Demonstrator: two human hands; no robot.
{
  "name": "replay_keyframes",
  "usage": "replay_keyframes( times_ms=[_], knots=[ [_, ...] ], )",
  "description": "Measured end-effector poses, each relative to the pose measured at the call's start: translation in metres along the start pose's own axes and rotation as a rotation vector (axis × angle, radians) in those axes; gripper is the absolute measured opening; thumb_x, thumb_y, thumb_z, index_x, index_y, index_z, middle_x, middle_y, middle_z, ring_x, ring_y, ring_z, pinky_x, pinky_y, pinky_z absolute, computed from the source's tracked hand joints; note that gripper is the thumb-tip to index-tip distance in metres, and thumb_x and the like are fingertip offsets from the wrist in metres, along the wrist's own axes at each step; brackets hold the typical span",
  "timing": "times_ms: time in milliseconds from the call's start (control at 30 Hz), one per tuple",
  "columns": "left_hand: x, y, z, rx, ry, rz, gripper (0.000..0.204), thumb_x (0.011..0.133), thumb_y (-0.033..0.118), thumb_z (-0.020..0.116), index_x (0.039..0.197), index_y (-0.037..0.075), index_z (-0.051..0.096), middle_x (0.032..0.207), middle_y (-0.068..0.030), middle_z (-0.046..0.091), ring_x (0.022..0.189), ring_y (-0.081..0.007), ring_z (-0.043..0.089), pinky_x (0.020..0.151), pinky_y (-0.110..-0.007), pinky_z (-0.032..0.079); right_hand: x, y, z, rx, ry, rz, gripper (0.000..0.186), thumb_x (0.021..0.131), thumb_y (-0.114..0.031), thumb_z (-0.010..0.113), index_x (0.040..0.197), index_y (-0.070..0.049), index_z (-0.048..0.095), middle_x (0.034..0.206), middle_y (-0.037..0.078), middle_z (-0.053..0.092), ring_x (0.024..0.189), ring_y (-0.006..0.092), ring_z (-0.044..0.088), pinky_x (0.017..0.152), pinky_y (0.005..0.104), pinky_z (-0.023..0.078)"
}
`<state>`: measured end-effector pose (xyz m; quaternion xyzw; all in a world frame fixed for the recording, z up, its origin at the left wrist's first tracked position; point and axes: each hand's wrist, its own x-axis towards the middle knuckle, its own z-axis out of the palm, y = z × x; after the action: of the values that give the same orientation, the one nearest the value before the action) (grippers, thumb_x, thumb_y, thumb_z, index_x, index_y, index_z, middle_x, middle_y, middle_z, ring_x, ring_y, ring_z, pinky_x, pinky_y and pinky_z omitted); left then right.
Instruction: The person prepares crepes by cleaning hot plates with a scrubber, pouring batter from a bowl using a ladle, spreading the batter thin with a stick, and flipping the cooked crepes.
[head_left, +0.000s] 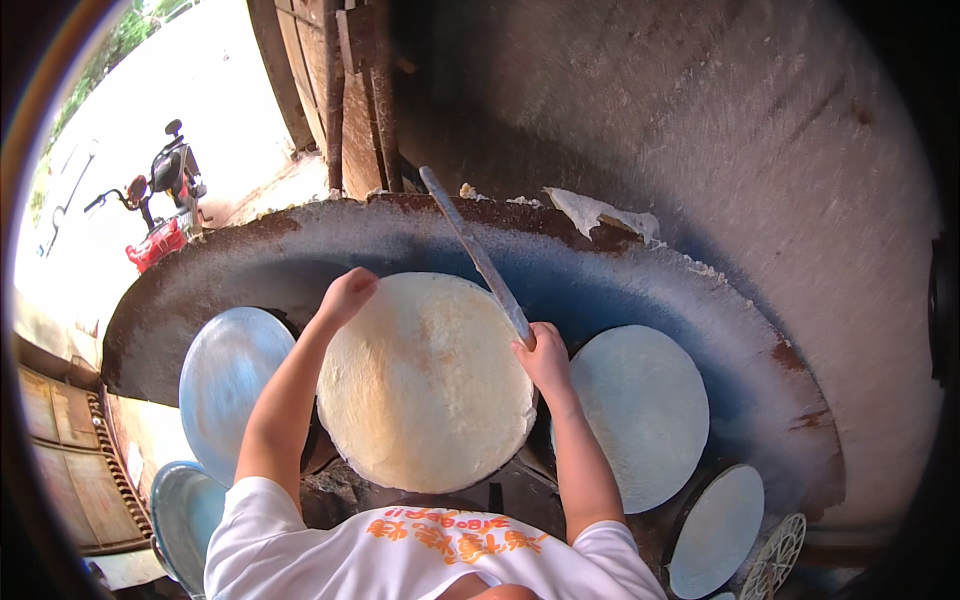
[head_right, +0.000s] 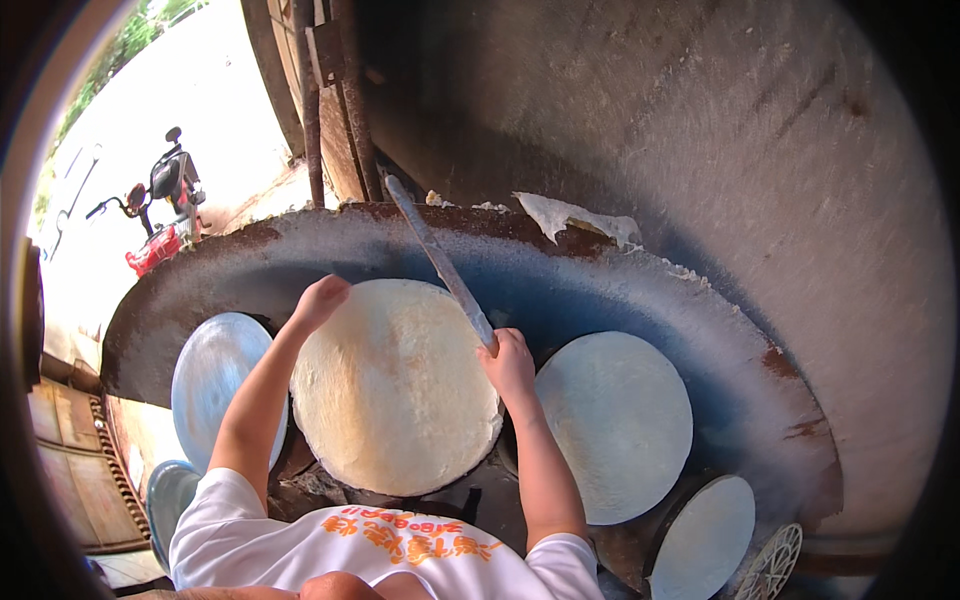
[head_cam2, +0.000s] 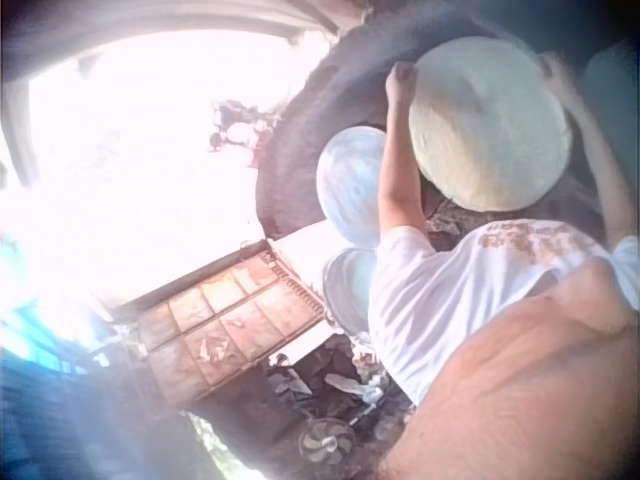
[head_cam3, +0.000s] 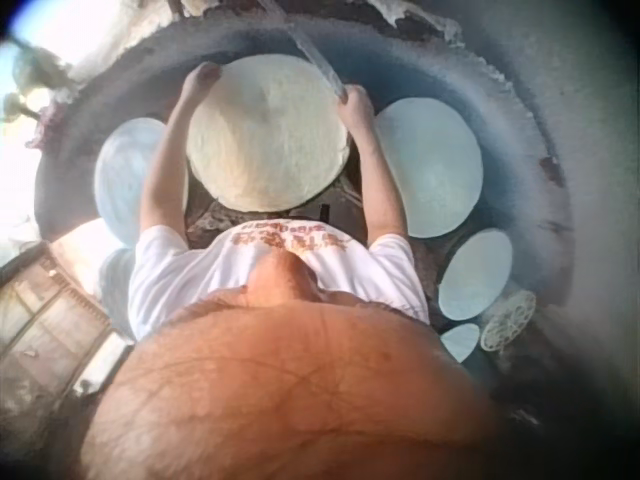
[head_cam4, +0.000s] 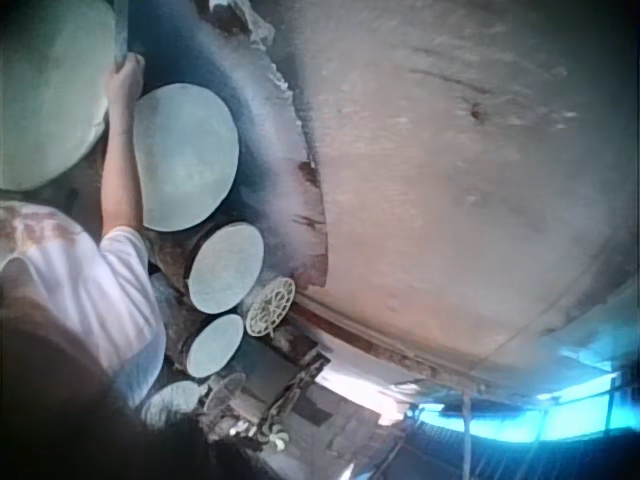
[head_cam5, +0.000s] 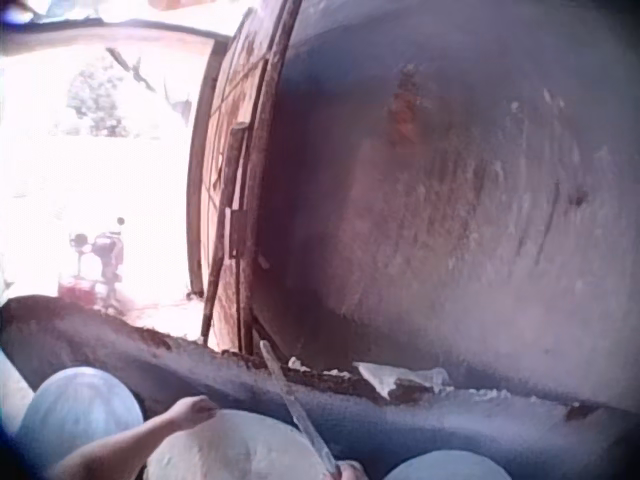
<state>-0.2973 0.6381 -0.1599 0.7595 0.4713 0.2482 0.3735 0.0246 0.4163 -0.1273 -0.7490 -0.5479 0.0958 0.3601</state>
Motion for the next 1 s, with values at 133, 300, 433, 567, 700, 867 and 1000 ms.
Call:
replay_keyframes(
  times_ms=[133,300,433,567,700,867,1000],
  knots=[
    [0.018,0.006,0.000,0.081,-0.022,0.016,0.020,0.083,0.018,0.065,0.097,0.004,0.065,0.081,-0.0099,0.065,0.073,-0.0204,0.061,0.068,-0.034,0.048,0.016,-0.022,-0.013,-0.036,-0.167,0.144,0.023,0.074,-0.017,0.070,0.085,-0.003,0.057,0.083,0.016,0.061,0.082,0.0363,0.060,0.071,0.0444,0.048],
    [0.016,0.041,0.001,0.142,-0.081,-0.138,0.019,0.081,0.017,0.067,0.092,0.002,0.065,0.079,-0.0075,0.065,0.072,-0.0182,0.060,0.066,-0.033,0.047,0.017,-0.025,-0.017,0.024,-0.059,0.133,0.017,0.074,-0.013,0.068,0.078,-0.003,0.054,0.077,0.015,0.059,0.076,0.0375,0.059,0.066,0.0455,0.046],
    [-0.006,0.035,-0.020,-0.004,0.039,0.028,0.014,0.083,0.014,0.065,0.084,0.001,0.061,0.072,-0.0026,0.057,0.067,-0.0098,0.052,0.061,-0.027,0.045,0.009,-0.037,-0.022,0.202,0.059,0.071,0.024,0.072,-0.008,0.069,0.072,0.000,0.046,0.063,0.013,0.050,0.057,0.0287,0.048,0.057,0.0369,0.041],
    [-0.047,0.092,-0.040,-0.117,0.111,0.057,0.010,0.084,0.008,0.062,0.086,-0.001,0.060,0.078,-0.0040,0.054,0.071,-0.0109,0.053,0.063,-0.025,0.044,-0.014,-0.024,-0.034,0.444,-0.015,0.169,0.024,0.075,-0.008,0.070,0.071,-0.004,0.047,0.061,0.000,0.042,0.056,0.0099,0.040,0.054,0.0269,0.037],
    [-0.105,0.165,-0.061,0.010,0.240,0.250,0.006,0.083,-0.001,0.060,0.084,-0.003,0.054,0.082,-0.0059,0.051,0.074,-0.0132,0.050,0.067,-0.023,0.042,-0.034,-0.021,-0.044,0.578,0.032,0.111,0.021,0.077,-0.010,0.069,0.072,-0.005,0.049,0.058,0.000,0.037,0.053,0.0112,0.036,0.051,0.0281,0.033],
    [-0.178,0.245,-0.065,0.156,0.378,0.339,0.008,0.081,-0.001,0.063,0.084,-0.002,0.056,0.084,-0.0090,0.054,0.076,-0.0210,0.056,0.070,-0.028,0.046,-0.058,-0.032,-0.071,0.582,0.071,0.154,0.023,0.078,-0.014,0.072,0.072,-0.007,0.050,0.057,-0.002,0.039,0.054,0.0079,0.038,0.051,0.0262,0.033],
    [-0.222,0.321,-0.049,0.316,0.375,0.681,0.010,0.077,-0.004,0.064,0.085,0.001,0.060,0.089,-0.0102,0.058,0.080,-0.0255,0.058,0.071,-0.032,0.048,-0.105,-0.016,-0.115,0.759,0.271,0.106,0.013,0.084,-0.011,0.069,0.081,-0.008,0.056,0.063,-0.006,0.048,0.056,0.0027,0.041,0.051,0.0214,0.034]
  ],
)
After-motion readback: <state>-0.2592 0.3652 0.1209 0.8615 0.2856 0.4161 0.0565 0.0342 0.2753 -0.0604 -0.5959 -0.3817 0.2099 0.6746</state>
